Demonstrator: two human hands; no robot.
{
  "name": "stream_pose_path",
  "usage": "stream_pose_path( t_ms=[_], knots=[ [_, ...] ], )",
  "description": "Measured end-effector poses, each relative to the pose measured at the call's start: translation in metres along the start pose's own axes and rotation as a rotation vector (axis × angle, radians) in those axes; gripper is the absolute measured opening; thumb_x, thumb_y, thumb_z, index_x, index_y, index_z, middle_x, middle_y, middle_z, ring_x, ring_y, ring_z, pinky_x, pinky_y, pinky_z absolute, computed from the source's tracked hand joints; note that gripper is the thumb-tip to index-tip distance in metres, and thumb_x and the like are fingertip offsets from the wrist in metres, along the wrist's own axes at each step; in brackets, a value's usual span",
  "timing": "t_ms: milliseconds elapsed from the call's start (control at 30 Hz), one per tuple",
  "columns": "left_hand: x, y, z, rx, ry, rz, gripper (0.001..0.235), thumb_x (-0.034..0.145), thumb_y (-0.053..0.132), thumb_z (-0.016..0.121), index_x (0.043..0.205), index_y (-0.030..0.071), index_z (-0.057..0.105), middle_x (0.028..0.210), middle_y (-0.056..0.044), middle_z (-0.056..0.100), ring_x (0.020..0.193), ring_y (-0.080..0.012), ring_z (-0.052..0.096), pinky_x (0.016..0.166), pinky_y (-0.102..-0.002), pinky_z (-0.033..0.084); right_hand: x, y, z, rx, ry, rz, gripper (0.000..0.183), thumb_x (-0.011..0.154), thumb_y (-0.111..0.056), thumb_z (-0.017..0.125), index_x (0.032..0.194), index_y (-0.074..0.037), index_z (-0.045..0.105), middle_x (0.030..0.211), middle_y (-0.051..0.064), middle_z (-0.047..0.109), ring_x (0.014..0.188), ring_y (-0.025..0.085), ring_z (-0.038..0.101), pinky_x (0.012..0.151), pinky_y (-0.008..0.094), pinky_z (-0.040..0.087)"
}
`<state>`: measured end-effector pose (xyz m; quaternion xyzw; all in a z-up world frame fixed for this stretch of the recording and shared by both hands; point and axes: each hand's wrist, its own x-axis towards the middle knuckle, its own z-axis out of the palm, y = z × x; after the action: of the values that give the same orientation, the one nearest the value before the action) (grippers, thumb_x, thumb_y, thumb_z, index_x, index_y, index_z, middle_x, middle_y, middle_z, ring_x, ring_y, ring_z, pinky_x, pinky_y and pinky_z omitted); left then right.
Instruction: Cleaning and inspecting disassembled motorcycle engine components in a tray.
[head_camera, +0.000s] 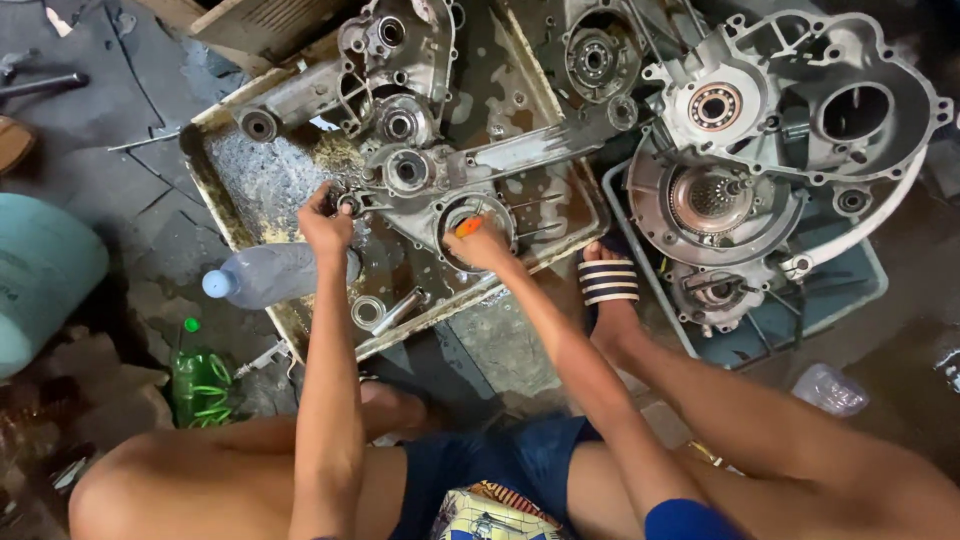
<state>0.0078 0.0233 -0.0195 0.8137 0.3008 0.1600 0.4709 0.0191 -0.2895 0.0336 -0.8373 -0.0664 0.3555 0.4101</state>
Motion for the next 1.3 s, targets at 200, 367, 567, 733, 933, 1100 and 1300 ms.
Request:
stream_pose_path(
  t_ms=[200,367,567,733,933,1100,1300],
  knots=[
    [0.006,-0.024,0.002,0.069,0.009,-0.013,0.049,0.082,-0.008,0.081,0.129,0.004,0.071,0.108,-0.028,0.073,0.102,-0.0400,0.073,0.086,-0.041,0.061,0.049,0.055,0.042,-0.088,0.109,-0.182,0.055,0.090,-0.054,0.056,0.058,-0.013,0.074,0.070,0.014,0.074,0.089,0.044,0.073,0.082,0.051,0.055],
    [-0.004,-0.002,0.005,0.143,0.046,0.013,0.048,0.079,-0.007,0.083,0.125,0.006,0.073,0.107,-0.027,0.073,0.103,-0.0419,0.072,0.088,-0.043,0.059,0.034,0.041,0.036,-0.055,0.195,-0.308,0.060,0.103,-0.050,0.048,0.058,-0.014,0.066,0.064,0.011,0.069,0.078,0.038,0.069,0.108,0.052,0.039],
    [-0.007,0.002,0.007,0.191,0.076,0.016,0.050,0.076,-0.008,0.085,0.123,0.005,0.074,0.115,-0.030,0.070,0.112,-0.0504,0.065,0.096,-0.050,0.056,0.039,0.049,0.046,-0.023,0.221,-0.253,0.049,0.098,-0.047,0.055,0.061,-0.022,0.073,0.068,0.007,0.074,0.088,0.033,0.075,0.098,0.043,0.046],
    [-0.010,0.008,0.005,0.235,0.051,0.026,0.047,0.078,-0.004,0.084,0.122,0.010,0.075,0.114,-0.024,0.072,0.110,-0.0464,0.067,0.095,-0.048,0.057,0.040,0.055,0.040,-0.129,0.413,-0.478,0.046,0.089,-0.038,0.066,0.048,-0.018,0.064,0.053,0.006,0.067,0.070,0.031,0.073,0.085,0.043,0.050],
    [-0.005,0.005,0.007,0.269,0.047,0.035,0.047,0.079,-0.003,0.085,0.124,0.005,0.073,0.112,-0.024,0.072,0.106,-0.0478,0.068,0.091,-0.050,0.059,0.045,0.068,0.017,-0.278,0.278,-0.353,0.041,0.082,-0.040,0.071,0.064,-0.002,0.069,0.073,0.025,0.073,0.088,0.047,0.071,0.099,0.053,0.042],
    [-0.001,-0.006,0.011,0.280,0.042,0.013,0.047,0.078,0.002,0.086,0.122,0.013,0.075,0.107,-0.020,0.074,0.105,-0.0409,0.071,0.090,-0.044,0.061,0.064,0.118,0.016,-0.317,0.148,-0.398,0.059,0.091,-0.053,0.056,0.056,-0.007,0.066,0.064,0.019,0.071,0.077,0.042,0.069,0.096,0.048,0.040],
    [-0.007,-0.001,0.010,0.202,0.055,0.001,0.047,0.080,0.001,0.085,0.125,0.008,0.073,0.107,-0.024,0.073,0.105,-0.0437,0.070,0.090,-0.046,0.062,0.028,0.112,0.003,-0.311,0.239,-0.437,0.063,0.095,-0.054,0.056,0.054,-0.007,0.064,0.063,0.015,0.071,0.082,0.041,0.071,0.102,0.048,0.037]
  ],
)
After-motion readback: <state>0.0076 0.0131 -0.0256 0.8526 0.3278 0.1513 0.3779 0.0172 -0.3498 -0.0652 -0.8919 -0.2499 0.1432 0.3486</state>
